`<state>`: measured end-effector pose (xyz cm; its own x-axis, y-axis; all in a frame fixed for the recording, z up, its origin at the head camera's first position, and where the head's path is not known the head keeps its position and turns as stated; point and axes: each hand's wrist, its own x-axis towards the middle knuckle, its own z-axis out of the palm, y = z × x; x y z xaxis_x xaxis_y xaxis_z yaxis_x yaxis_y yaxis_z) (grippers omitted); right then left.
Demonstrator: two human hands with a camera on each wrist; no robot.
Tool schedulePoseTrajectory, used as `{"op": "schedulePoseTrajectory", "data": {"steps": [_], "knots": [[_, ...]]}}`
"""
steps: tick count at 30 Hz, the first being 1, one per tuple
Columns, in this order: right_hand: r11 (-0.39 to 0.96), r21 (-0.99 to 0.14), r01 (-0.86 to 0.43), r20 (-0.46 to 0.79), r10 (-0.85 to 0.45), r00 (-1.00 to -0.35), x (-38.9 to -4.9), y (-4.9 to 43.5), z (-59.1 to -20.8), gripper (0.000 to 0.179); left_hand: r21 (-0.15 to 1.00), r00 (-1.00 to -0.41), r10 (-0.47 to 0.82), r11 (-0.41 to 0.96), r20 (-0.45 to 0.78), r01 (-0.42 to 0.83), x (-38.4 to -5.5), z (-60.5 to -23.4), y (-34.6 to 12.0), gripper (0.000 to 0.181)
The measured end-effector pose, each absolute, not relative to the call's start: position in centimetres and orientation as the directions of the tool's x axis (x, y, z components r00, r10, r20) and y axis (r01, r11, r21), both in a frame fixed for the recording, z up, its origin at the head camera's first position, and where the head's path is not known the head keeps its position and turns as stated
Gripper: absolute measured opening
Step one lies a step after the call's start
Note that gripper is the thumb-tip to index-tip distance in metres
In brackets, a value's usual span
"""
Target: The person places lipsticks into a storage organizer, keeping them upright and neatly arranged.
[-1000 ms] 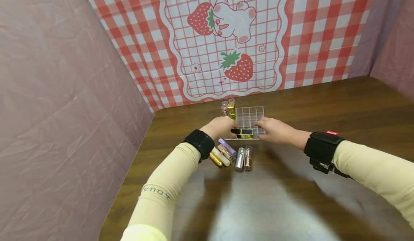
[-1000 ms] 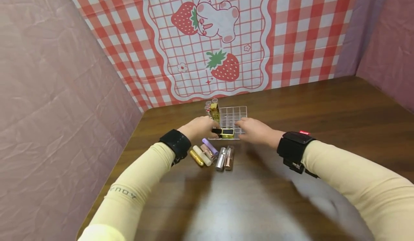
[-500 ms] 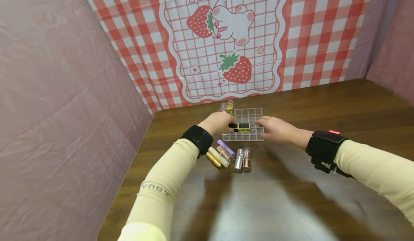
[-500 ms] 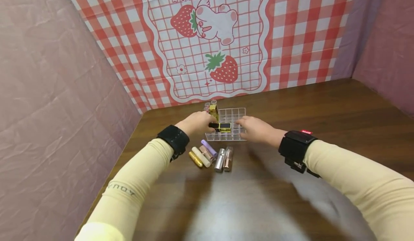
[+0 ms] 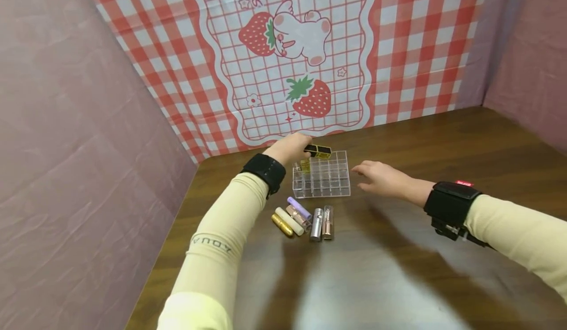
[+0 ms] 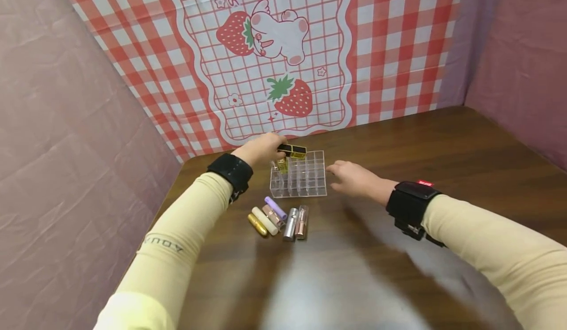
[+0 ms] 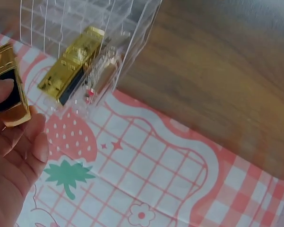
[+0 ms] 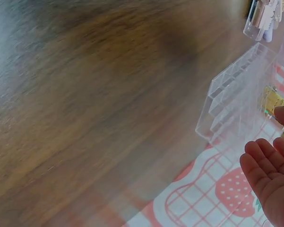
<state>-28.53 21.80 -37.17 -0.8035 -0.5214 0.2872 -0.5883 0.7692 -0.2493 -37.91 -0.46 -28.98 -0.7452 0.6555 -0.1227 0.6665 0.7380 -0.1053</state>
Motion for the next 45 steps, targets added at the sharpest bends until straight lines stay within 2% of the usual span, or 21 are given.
{"op": "schedulePoseTrajectory", "data": {"steps": [6, 13, 22, 28, 38, 45], "knots": [[0.766, -0.257, -0.589, 0.305, -0.514, -0.802, -28.8, 22.8, -37.8, 0.037, -0.144, -0.730, 0.670, 0.715, -0.136, 0.684, -39.5, -28.8, 0.4, 0.030], [0.769, -0.266, -0.581, 0.317, -0.499, -0.807, -28.9, 23.6, -38.3, 0.037, -0.203, -0.694, 0.701, 0.665, -0.165, 0.719, -40.3, -28.5, 2.0, 0.025], [0.763, -0.284, -0.580, 0.302, -0.503, -0.810, -28.8, 23.8, -38.1, 0.036, -0.256, -0.707, 0.671, 0.659, -0.225, 0.707, -41.1, -28.8, 2.8, 0.017], [0.760, -0.291, -0.581, 0.296, -0.506, -0.810, -28.7, 23.8, -38.4, 0.035, -0.264, -0.695, 0.672, 0.643, -0.258, 0.719, -41.6, -29.2, 3.5, 0.014], [0.767, -0.310, -0.562, 0.272, -0.495, -0.825, -28.6, 23.5, -38.9, 0.038, -0.307, -0.736, 0.607, 0.669, -0.299, 0.677, -41.2, -29.2, 4.2, 0.019], [0.753, -0.288, -0.592, 0.301, -0.516, -0.802, -28.9, 23.6, -39.0, 0.036, -0.370, -0.751, 0.584, 0.654, -0.309, 0.660, -41.7, -29.4, 4.8, 0.018]]}}
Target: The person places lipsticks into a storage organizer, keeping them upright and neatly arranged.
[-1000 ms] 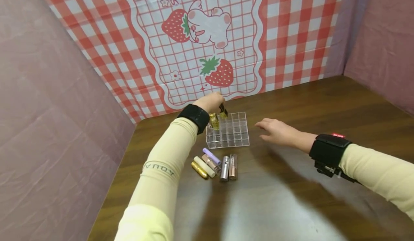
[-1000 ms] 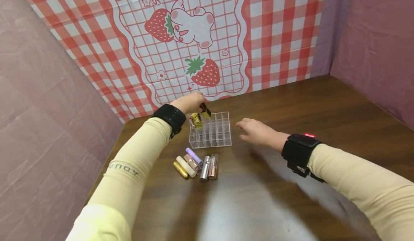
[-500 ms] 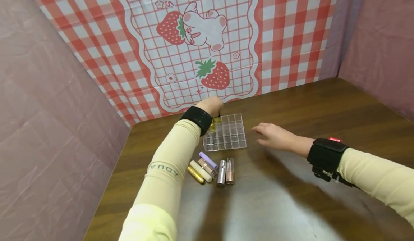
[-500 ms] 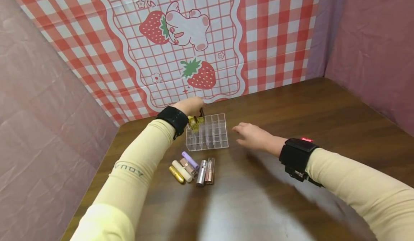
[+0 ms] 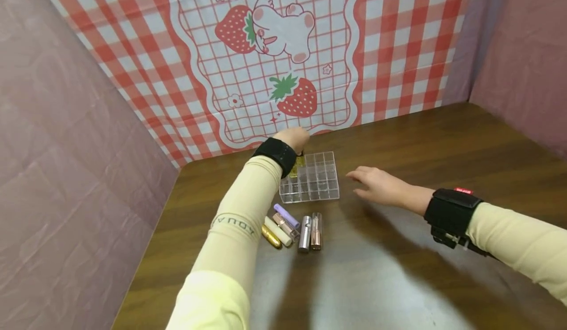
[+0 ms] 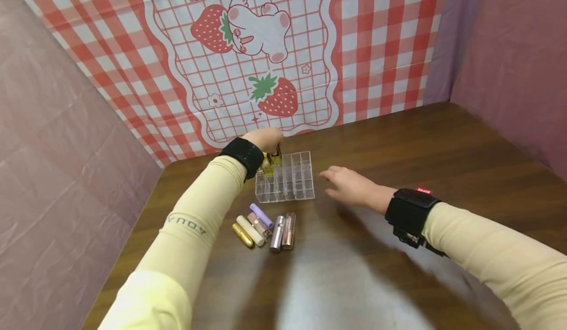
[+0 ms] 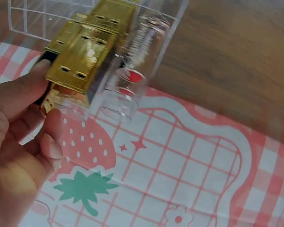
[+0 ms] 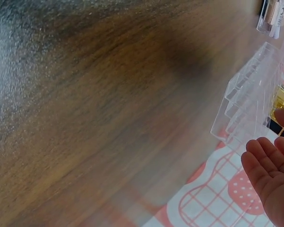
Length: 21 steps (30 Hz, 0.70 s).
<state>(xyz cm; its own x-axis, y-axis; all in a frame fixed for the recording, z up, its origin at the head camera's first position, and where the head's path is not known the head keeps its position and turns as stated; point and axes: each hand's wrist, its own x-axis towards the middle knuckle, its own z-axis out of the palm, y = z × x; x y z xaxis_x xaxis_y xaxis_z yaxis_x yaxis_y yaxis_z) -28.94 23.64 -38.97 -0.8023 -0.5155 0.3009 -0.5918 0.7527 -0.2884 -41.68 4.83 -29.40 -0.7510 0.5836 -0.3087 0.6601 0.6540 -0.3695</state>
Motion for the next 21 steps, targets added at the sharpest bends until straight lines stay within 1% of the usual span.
{"op": "schedulePoseTrajectory", "data": {"steps": [6, 8, 10, 14, 16, 18, 21], "knots": [[0.747, -0.282, -0.602, 0.307, -0.525, -0.794, -28.6, 22.9, -38.7, 0.036, -0.414, -0.744, 0.601, 0.621, -0.293, 0.665, -41.7, -29.7, 4.9, 0.020], [0.737, -0.286, -0.612, 0.295, -0.540, -0.788, -28.4, 22.3, -38.6, 0.036, -0.418, -0.752, 0.598, 0.629, -0.278, 0.655, -41.6, -29.9, 4.5, 0.022], [0.727, -0.288, -0.623, 0.284, -0.557, -0.781, -28.3, 21.7, -38.5, 0.035, -0.403, -0.758, 0.604, 0.648, -0.245, 0.646, -41.3, -30.0, 3.7, 0.030], [0.714, -0.270, -0.645, 0.273, -0.586, -0.763, -27.8, 20.9, -38.0, 0.034, -0.312, -0.767, 0.625, 0.707, -0.144, 0.635, -40.0, -29.4, 2.0, 0.056], [0.700, -0.254, -0.667, 0.282, -0.606, -0.744, -27.7, 20.7, -37.8, 0.033, -0.272, -0.766, 0.634, 0.723, -0.107, 0.636, -39.2, -28.7, 1.1, 0.062], [0.679, -0.235, -0.696, 0.288, -0.635, -0.717, -27.8, 20.4, -37.8, 0.032, -0.227, -0.775, 0.627, 0.745, -0.082, 0.627, -38.5, -28.1, -0.1, 0.058], [0.625, -0.186, -0.758, 0.284, -0.704, -0.651, -28.2, 19.6, -38.0, 0.030, -0.144, -0.803, 0.596, 0.792, -0.026, 0.593, -37.8, -28.1, -2.4, 0.049]]}}
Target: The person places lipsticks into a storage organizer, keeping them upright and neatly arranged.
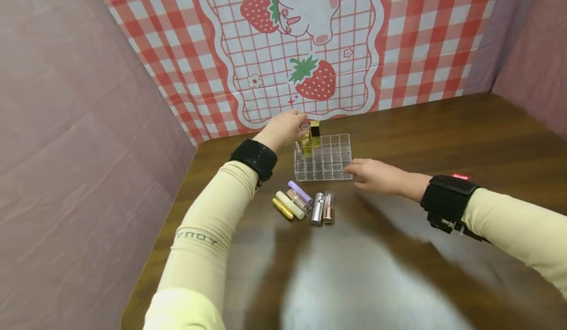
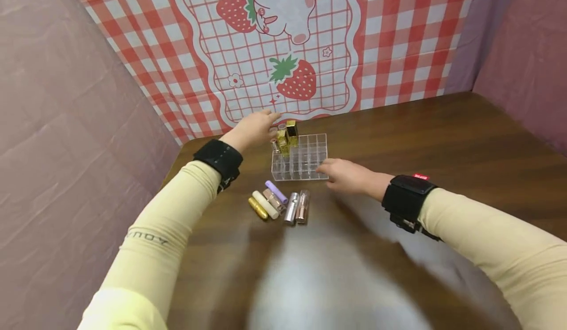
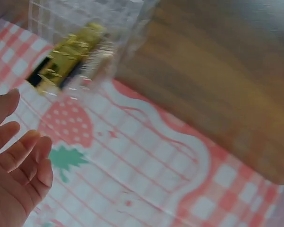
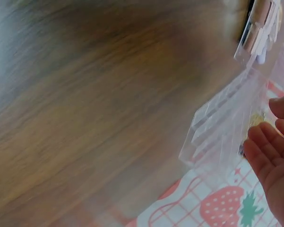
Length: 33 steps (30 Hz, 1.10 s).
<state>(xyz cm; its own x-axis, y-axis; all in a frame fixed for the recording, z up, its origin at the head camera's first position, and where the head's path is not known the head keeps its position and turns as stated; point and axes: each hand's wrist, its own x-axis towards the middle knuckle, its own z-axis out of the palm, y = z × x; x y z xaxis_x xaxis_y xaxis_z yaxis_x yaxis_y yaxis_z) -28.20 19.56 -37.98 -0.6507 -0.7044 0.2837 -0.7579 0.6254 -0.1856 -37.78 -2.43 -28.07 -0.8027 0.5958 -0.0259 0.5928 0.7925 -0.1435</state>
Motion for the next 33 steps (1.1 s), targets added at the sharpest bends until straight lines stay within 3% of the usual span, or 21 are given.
{"op": "schedulePoseTrajectory", "data": {"steps": [5, 11, 24, 33], "knots": [[0.511, -0.117, -0.852, 0.205, -0.827, -0.524, -29.7, 18.3, -38.7, 0.030, -0.112, -0.835, 0.546, 0.836, 0.065, 0.538, -37.5, -29.1, -5.3, 0.040], [0.345, -0.201, -0.917, 0.150, -0.914, -0.377, -31.3, 16.6, -39.3, 0.022, -0.089, -0.856, 0.514, 0.857, 0.058, 0.508, -36.8, -30.5, -7.6, 0.040], [0.411, -0.178, -0.894, -0.064, -0.912, -0.406, -32.4, 15.9, -39.5, 0.025, -0.067, -0.854, 0.517, 0.855, 0.047, 0.514, -35.6, -31.8, -10.5, 0.038], [0.396, -0.098, -0.913, -0.150, -0.913, -0.380, -32.2, 14.6, -39.2, 0.018, -0.071, -0.848, 0.528, 0.849, 0.051, 0.524, -35.1, -32.0, -11.2, 0.034]]}}
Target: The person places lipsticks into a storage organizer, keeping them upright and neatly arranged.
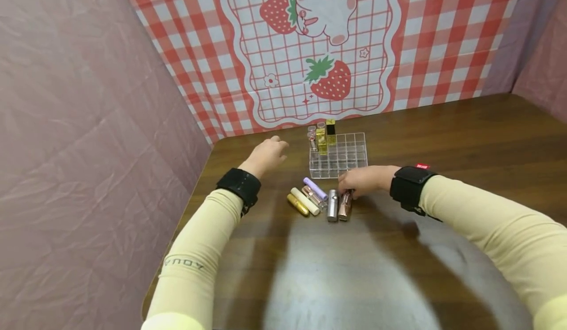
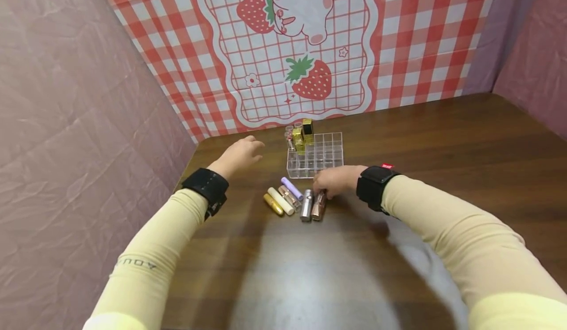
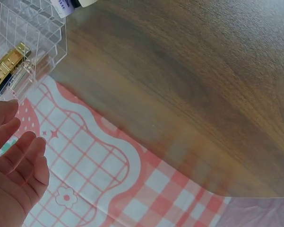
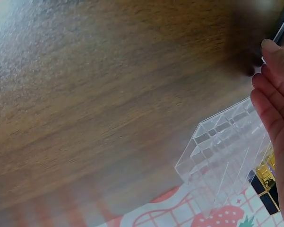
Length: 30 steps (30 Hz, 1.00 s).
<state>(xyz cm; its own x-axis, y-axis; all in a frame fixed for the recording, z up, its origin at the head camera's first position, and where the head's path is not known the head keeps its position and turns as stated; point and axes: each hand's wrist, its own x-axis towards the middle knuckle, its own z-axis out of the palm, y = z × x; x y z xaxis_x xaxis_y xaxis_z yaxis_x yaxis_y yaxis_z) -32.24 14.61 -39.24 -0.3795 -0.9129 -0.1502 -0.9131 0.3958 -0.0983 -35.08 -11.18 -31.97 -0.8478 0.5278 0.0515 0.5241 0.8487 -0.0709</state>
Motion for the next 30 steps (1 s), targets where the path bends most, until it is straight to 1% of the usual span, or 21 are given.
{"op": "schedulePoseTrajectory", "data": {"steps": [4, 8, 11, 14, 18, 21, 23, 26, 28, 30], "knots": [[0.375, -0.087, -0.923, -0.140, -0.922, -0.361, -32.3, 14.8, -39.3, 0.015, -0.079, -0.837, 0.545, 0.837, 0.051, 0.541, -35.1, -32.2, -10.8, 0.032], [0.355, -0.105, -0.929, -0.123, -0.932, -0.342, -32.4, 15.3, -38.8, 0.016, -0.082, -0.831, 0.555, 0.831, 0.044, 0.550, -35.0, -32.5, -10.7, 0.032], [0.362, -0.132, -0.923, -0.095, -0.931, -0.352, -32.5, 16.0, -37.9, 0.016, -0.078, -0.836, 0.546, 0.837, 0.046, 0.542, -35.0, -32.7, -10.9, 0.032], [0.381, -0.139, -0.914, -0.064, -0.925, -0.376, -32.6, 16.6, -36.8, 0.014, -0.073, -0.839, 0.543, 0.839, 0.041, 0.540, -35.1, -33.0, -11.0, 0.030], [0.432, -0.162, -0.887, -0.038, -0.901, -0.432, -33.0, 17.1, -35.3, 0.013, -0.061, -0.831, 0.555, 0.831, 0.042, 0.553, -35.1, -33.3, -11.0, 0.027], [0.485, -0.185, -0.855, -0.020, -0.871, -0.490, -33.3, 17.5, -34.1, 0.011, -0.063, -0.828, 0.559, 0.829, 0.037, 0.556, -35.2, -33.4, -10.9, 0.027], [0.511, -0.196, -0.837, 0.022, -0.851, -0.525, -33.6, 17.8, -33.4, 0.010, -0.069, -0.828, 0.560, 0.827, 0.030, 0.558, -35.3, -33.6, -10.8, 0.028], [0.572, -0.217, -0.791, 0.103, -0.792, -0.602, -34.0, 18.2, -32.7, 0.013, -0.074, -0.828, 0.560, 0.827, 0.014, 0.558, -35.4, -33.8, -10.8, 0.029], [0.608, -0.243, -0.756, 0.171, -0.740, -0.651, -34.4, 18.4, -32.3, 0.015, -0.075, -0.827, 0.562, 0.825, 0.008, 0.560, -35.4, -34.0, -10.9, 0.029], [0.656, -0.271, -0.705, 0.211, -0.674, -0.708, -34.8, 18.4, -31.9, 0.016, -0.072, -0.829, 0.559, 0.827, 0.002, 0.558, -35.3, -34.1, -10.9, 0.030]]}}
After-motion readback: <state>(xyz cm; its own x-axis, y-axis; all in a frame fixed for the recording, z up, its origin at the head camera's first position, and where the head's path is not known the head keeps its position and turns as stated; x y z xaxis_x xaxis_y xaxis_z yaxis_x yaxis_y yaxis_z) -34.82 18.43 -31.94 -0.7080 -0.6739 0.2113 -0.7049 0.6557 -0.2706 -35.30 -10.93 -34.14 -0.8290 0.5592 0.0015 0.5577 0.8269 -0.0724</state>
